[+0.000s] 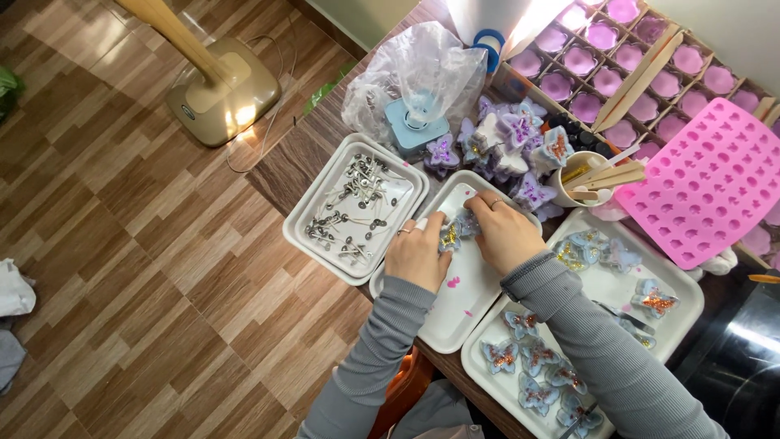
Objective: Cleaning equipment and organizing butterfly-shaped candle pieces.
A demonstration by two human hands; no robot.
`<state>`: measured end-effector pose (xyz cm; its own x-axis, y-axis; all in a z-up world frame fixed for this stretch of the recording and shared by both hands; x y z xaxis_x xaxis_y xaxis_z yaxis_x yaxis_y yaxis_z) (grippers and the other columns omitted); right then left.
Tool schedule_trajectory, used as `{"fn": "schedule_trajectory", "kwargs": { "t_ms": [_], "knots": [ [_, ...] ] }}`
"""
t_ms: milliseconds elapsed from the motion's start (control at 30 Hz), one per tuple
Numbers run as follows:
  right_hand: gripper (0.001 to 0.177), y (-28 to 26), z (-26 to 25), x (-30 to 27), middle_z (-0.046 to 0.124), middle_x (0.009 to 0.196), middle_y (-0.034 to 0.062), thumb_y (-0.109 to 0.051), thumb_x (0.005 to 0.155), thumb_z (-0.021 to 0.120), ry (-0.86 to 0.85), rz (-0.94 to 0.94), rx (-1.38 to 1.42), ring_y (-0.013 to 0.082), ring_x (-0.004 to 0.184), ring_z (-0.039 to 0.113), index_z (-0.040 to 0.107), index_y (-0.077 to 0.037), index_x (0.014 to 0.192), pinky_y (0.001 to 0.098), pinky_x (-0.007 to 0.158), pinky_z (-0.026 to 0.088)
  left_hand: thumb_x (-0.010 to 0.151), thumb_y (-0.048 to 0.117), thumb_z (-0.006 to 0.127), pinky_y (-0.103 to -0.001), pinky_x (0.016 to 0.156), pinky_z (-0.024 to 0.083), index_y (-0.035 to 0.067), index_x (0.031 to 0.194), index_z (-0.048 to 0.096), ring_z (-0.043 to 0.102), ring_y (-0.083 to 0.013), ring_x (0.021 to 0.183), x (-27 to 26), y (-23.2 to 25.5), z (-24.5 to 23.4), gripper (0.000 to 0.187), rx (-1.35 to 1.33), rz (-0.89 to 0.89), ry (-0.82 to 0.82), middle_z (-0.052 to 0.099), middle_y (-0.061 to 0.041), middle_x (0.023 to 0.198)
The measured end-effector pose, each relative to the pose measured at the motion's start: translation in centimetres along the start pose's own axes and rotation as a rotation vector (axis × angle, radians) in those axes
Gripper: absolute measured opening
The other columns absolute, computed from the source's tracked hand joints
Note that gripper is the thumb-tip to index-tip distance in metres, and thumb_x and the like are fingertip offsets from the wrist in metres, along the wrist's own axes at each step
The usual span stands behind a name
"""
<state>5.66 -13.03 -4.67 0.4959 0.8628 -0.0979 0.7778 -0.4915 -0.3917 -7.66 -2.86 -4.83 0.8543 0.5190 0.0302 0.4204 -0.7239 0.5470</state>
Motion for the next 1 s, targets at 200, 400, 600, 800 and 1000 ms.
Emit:
{"fn": "schedule_trajectory", "kwargs": {
  "t_ms": [200,400,600,800,1000],
  "knots": [
    [0.055,-3.2,-2.0,0.6,0.061,0.125,0.0105,-0.006,0.07,0.071,0.08,-0.113,-0.106,0.0325,0.114,0.06,0.063,-0.009,0.124,0.0461,0.091,0.05,0.085,0.022,0.079,-0.038,0.068,0.062,0.012,0.121,0.064,0.07,-0.0278,0.088,-2.1,-7.0,-1.9,0.04,-0.1,-0.291,0.223,0.069,-0.014,0.107],
    [0.032,-5.6,1.4,5.0,0.068,0.109,0.0113,-0.012,0.085,0.068,0.307,-0.171,0.077,0.0331,0.108,0.063,0.067,-0.007,0.117,0.0468,0.092,0.047,0.068,0.025,0.086,-0.048,0.083,0.055,0.005,0.118,0.062,0.065,-0.0403,0.107,-3.3,-10.0,-6.9,0.059,0.311,-0.339,0.495,0.066,-0.018,0.12],
    [0.029,-6.1,3.3,7.4,0.066,0.104,0.0136,-0.013,0.085,0.07,0.321,-0.039,0.045,0.0347,0.104,0.063,0.067,-0.004,0.113,0.0477,0.089,0.047,0.081,0.008,0.076,-0.047,0.091,0.052,0.001,0.138,0.053,0.063,-0.0406,0.11,-3.6,-13.1,-6.4,0.061,0.046,-0.597,0.407,0.063,-0.024,0.123],
    [0.029,-6.3,4.1,8.5,0.062,0.107,0.0178,-0.011,0.08,0.073,0.335,0.028,0.078,0.038,0.102,0.062,0.063,-0.002,0.105,0.0488,0.086,0.048,0.084,0.003,0.072,-0.049,0.088,0.053,0.002,0.127,0.064,0.066,-0.0373,0.102,-2.7,-15.3,-6.1,0.043,0.155,-0.566,0.445,0.072,-0.021,0.092],
    [0.02,-6.4,4.8,8.6,0.061,0.109,0.0183,-0.005,0.088,0.067,0.361,0.07,0.068,0.0388,0.103,0.063,0.059,-0.001,0.106,0.0491,0.086,0.052,0.083,0.003,0.07,-0.049,0.087,0.053,0.005,0.116,0.07,0.067,-0.0388,0.098,-1.9,-16.8,-6.7,0.033,0.174,-0.529,0.448,0.073,-0.02,0.094]
  ]
}}
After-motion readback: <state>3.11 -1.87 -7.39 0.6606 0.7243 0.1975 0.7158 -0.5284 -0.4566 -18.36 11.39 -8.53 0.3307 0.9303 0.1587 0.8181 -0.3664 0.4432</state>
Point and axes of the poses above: each hand's wrist, its own x-axis towards the middle knuckle, its own z-axis out of the palm, y = z × x, the point moved 3 cm from there along x, towards the middle knuckle
